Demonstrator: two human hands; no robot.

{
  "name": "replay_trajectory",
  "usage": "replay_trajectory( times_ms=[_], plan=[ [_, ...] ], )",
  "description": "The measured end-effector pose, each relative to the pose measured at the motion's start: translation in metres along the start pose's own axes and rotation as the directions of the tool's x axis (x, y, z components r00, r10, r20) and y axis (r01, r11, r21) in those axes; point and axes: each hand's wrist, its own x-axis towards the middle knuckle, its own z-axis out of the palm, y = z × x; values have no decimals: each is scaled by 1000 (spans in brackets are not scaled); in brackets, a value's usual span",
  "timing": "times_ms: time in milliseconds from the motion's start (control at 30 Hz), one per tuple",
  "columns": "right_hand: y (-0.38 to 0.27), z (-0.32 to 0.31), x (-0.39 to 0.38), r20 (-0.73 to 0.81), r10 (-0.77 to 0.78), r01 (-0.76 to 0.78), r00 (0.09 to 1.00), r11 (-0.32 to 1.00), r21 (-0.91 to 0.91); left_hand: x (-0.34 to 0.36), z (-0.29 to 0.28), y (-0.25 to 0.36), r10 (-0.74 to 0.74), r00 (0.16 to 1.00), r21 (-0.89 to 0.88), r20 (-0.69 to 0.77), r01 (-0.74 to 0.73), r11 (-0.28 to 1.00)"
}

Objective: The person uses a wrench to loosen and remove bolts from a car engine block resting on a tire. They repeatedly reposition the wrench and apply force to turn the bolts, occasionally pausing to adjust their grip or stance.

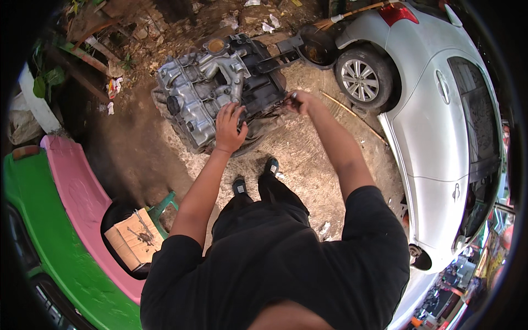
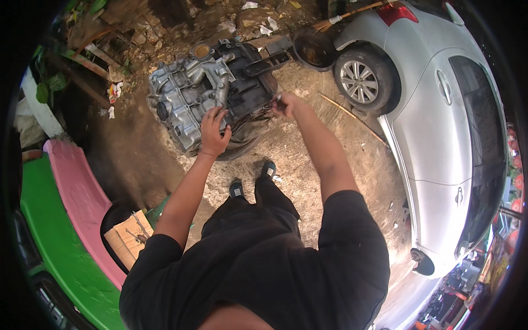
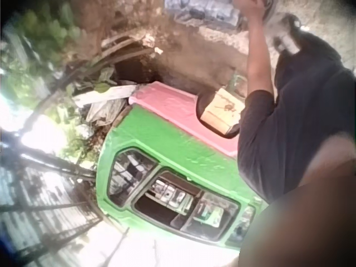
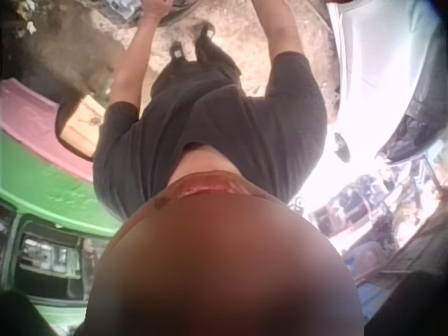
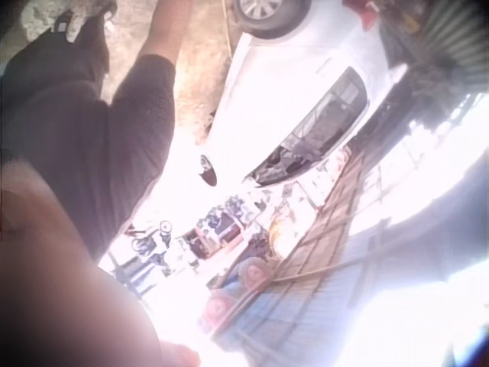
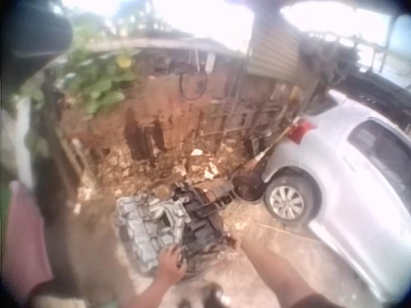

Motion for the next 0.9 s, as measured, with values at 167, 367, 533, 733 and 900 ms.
replay_trajectory(
  times_ms=[167,367,533,733,900],
  plan=[
    [-65,-20,-5,43,319,-283,947,888,-362,-1,0,2,-39,999,36,-14,40,999],
    [-46,-57,-17,145,301,-183,942,828,-530,4,-1,4,-85,993,138,82,73,988],
    [-11,-104,-44,138,-69,154,988,355,-922,9,0,11,-141,975,222,171,102,970],
    [2,-107,-40,458,-459,343,761,-314,-885,16,5,27,-292,939,337,184,219,916],
    [-26,-84,-50,626,-375,256,684,-680,-687,11,22,45,-397,911,395,109,327,858]
  ],
)
